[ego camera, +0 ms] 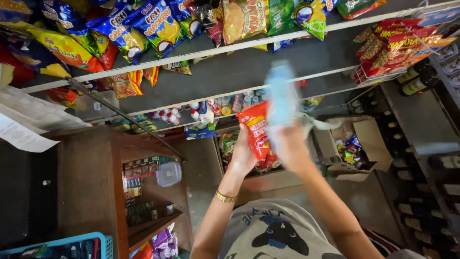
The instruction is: Cleaning individual instant noodle packets with a cloth and arranging them neatly on store shelves.
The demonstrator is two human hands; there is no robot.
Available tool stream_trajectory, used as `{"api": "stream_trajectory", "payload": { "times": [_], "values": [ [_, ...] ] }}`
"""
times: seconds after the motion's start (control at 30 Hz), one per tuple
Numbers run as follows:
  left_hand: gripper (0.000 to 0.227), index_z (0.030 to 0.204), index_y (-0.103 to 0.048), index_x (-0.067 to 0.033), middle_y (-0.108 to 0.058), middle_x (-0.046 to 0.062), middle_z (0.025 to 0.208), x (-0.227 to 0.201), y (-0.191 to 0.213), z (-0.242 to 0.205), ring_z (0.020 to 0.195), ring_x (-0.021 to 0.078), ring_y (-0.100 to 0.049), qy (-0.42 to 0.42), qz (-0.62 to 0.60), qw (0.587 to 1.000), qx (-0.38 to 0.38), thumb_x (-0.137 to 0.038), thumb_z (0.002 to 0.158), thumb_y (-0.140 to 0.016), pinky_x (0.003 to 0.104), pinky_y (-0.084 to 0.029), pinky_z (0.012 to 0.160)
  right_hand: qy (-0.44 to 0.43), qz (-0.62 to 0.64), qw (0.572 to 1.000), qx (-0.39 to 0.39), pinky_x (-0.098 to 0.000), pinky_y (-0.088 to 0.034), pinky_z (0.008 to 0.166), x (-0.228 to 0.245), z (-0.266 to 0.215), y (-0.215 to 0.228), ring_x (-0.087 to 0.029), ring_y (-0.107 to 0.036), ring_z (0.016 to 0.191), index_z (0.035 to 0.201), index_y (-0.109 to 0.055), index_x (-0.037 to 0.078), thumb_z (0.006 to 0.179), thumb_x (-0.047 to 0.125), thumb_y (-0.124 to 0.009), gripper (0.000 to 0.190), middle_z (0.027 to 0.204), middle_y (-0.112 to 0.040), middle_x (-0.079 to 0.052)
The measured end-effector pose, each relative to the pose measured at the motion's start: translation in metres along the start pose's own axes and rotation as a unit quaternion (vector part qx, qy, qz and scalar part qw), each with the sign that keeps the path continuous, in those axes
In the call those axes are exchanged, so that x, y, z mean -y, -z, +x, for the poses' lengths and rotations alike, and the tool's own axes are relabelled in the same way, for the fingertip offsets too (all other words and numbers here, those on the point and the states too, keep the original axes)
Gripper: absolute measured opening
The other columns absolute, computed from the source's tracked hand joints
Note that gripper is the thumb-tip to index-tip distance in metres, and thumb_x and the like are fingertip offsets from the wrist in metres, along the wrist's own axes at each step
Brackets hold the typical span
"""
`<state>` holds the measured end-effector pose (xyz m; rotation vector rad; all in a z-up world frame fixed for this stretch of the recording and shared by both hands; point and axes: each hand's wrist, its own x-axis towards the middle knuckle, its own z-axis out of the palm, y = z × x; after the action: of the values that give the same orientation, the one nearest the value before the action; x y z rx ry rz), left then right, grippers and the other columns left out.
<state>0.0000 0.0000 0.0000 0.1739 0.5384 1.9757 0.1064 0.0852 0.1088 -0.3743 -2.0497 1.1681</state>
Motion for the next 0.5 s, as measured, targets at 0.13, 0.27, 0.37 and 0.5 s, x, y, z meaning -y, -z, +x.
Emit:
{"api": "stream_trajectory", "payload": {
  "times": [0.13, 0.27, 0.37, 0.5],
  "values": [
    [0.061, 0.16, -0.034, -0.0107, -0.046, 0.009, 0.157, 0.014, 0.042, -0.004, 0.139, 0.0224, -0.049, -0.001, 0.035, 0.999, 0.013, -0.044, 0.11, -0.042, 0.043, -0.041, 0.118, 0.117, -0.159, 0.971, 0.138, -0.056, -0.019, 0.128, 0.022, -0.01, -0.025, -0.047, -0.02, 0.159, 0.163, -0.027, 0.001, 0.098, 0.012, -0.053, 0.071, 0.171, -0.02, -0.026],
    [0.053, 0.154, -0.036, -0.012, -0.049, 0.007, 0.152, 0.005, 0.047, -0.011, 0.137, 0.0231, -0.052, -0.003, 0.018, 1.0, -0.008, -0.036, 0.108, -0.044, 0.044, -0.045, 0.114, 0.211, -0.261, 0.922, 0.194, -0.0535, -0.028, 0.126, -0.01, -0.018, -0.027, -0.04, -0.031, 0.155, 0.151, -0.051, 0.019, 0.087, 0.009, -0.064, 0.066, 0.167, -0.032, -0.014],
    [0.054, 0.153, -0.038, -0.01, -0.053, 0.008, 0.149, 0.003, 0.03, -0.02, 0.135, 0.0229, -0.055, -0.007, 0.005, 0.999, -0.032, -0.04, 0.108, -0.043, 0.043, -0.047, 0.113, 0.238, -0.27, 0.919, 0.158, -0.052, -0.033, 0.125, -0.028, -0.018, -0.019, -0.036, -0.041, 0.151, 0.143, -0.061, 0.022, 0.087, 0.009, -0.066, 0.058, 0.161, -0.045, -0.011],
    [0.064, 0.153, -0.04, -0.0086, -0.056, 0.007, 0.147, -0.003, 0.014, -0.015, 0.13, 0.0208, -0.057, 0.0, -0.03, 0.999, -0.025, -0.052, 0.107, -0.038, 0.041, -0.048, 0.11, 0.12, -0.206, 0.971, 0.033, -0.0503, -0.036, 0.124, -0.038, -0.004, -0.01, -0.04, -0.048, 0.147, 0.144, -0.058, 0.009, 0.092, 0.006, -0.062, 0.052, 0.153, -0.054, -0.018]
  ]
}}
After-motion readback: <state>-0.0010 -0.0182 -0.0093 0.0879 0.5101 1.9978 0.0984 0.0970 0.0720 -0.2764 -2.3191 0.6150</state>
